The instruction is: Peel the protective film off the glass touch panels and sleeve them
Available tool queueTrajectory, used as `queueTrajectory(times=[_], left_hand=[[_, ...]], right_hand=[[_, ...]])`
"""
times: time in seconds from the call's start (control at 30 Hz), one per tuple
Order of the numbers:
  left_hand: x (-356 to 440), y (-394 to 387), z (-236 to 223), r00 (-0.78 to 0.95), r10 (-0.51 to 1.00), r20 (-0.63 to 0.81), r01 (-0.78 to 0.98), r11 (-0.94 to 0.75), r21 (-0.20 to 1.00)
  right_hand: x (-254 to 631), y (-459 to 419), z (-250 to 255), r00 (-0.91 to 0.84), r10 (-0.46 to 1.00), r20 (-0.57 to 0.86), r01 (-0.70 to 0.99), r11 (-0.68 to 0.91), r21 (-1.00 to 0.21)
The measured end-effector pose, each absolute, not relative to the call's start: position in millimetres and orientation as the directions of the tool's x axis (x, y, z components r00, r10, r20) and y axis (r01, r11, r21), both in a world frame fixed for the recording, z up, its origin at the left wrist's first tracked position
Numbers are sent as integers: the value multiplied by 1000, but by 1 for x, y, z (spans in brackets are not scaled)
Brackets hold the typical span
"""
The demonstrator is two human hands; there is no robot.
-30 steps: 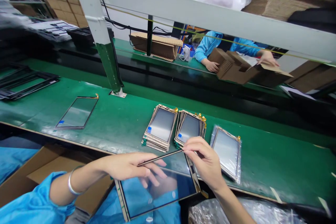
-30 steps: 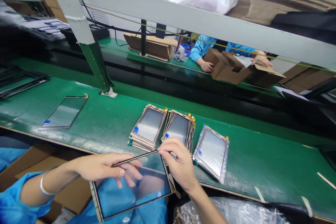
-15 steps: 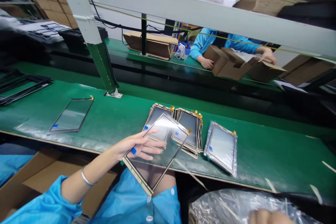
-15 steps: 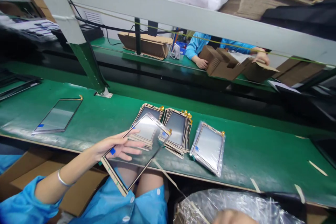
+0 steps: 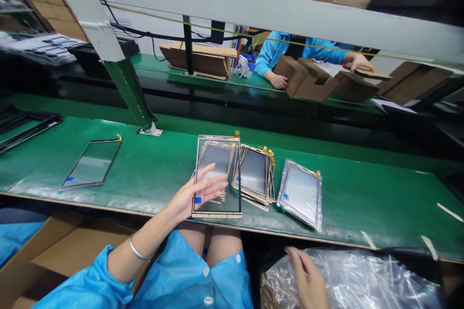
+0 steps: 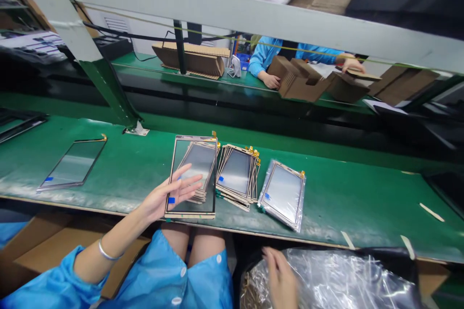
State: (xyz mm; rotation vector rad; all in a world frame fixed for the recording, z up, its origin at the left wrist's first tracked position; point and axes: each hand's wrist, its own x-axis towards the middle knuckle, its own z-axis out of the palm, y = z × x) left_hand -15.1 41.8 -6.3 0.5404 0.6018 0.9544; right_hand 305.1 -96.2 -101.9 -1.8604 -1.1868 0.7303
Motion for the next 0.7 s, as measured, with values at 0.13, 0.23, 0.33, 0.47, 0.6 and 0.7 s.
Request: queueTrajectory(times=[0.13,0.23,0.33,0.47,0.6,0.7], left_hand=[[-11,31,1,453,877,-163,-558,421,716],[-11,24,6,440,888,-132,-549,382,743],[-12,18,10,423,899,-111,-549,352,759],[-11,11,14,391,913,-119,-551,336,764],[-10,5,16,341,935,-97,-595,295,747],[-14,5,14,294,953,-74,-609,246,754]], right_hand=[[232,-42,-44,-26,997,-71,366,-57,-929],[207,-24,-17,-214,977,-21,476,85,-875],[206,-21,-8,-270,962,32,594,193,-781],[210,-20,-5,-334,936,113,678,322,-660],[203,-15,-6,-366,914,174,704,394,-591],[189,-13,-7,-374,906,200,655,411,-634]])
